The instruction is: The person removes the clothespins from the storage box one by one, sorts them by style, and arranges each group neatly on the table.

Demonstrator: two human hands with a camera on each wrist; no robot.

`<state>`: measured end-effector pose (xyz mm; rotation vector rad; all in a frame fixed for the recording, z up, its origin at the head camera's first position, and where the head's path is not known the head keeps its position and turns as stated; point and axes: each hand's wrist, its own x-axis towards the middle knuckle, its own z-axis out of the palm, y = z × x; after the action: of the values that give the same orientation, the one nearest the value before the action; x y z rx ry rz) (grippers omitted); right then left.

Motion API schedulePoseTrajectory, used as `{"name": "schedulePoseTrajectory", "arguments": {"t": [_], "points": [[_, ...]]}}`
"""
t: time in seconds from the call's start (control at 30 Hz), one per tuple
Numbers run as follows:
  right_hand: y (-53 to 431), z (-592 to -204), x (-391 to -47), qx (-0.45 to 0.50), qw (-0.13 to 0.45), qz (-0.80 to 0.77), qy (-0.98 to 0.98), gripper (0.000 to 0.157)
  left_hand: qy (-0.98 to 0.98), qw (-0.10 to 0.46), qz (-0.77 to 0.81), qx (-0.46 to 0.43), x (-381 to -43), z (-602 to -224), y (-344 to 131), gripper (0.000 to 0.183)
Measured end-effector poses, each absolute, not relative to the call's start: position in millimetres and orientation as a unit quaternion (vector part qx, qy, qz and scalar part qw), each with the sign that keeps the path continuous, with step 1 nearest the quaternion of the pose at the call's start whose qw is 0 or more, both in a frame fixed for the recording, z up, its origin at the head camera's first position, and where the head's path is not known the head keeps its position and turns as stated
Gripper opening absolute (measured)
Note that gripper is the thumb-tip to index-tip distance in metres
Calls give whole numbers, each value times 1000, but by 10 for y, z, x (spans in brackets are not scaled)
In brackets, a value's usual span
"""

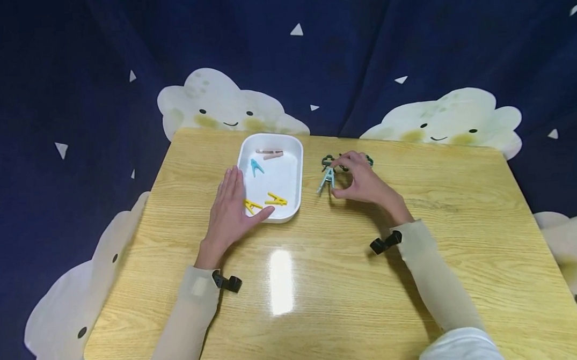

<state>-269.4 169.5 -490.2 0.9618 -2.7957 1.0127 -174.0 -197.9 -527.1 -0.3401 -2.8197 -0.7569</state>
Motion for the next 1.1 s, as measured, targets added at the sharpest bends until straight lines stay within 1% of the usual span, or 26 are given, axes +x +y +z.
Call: {"name": "schedulePoseTrajectory", "arguments": {"t": [0.2, 0.4, 0.6, 0.73, 1.1], "points": [[1939, -5000, -2695, 294, -9, 321, -900, 58, -955, 90, -260, -110, -1721, -5282, -1944, 126], [2191, -5095, -2691, 293, -1, 317, -902, 56, -954, 81, -266, -112, -1720, -5290, -1883, 128], [2204, -5176, -2796, 307, 1, 309, -900, 53, -957, 85, -257, -101, -1702, -5251, -1972, 127], [2269, -5210, -2839, 298, 0, 292, -909, 52, -958, 84, -255, -100, -1706, -5252, -1965, 127], [2323, -5264, -2906, 279, -31, 282, -917, 53, -956, 87, -259, -103, -1708, -5259, -1959, 128]]}}
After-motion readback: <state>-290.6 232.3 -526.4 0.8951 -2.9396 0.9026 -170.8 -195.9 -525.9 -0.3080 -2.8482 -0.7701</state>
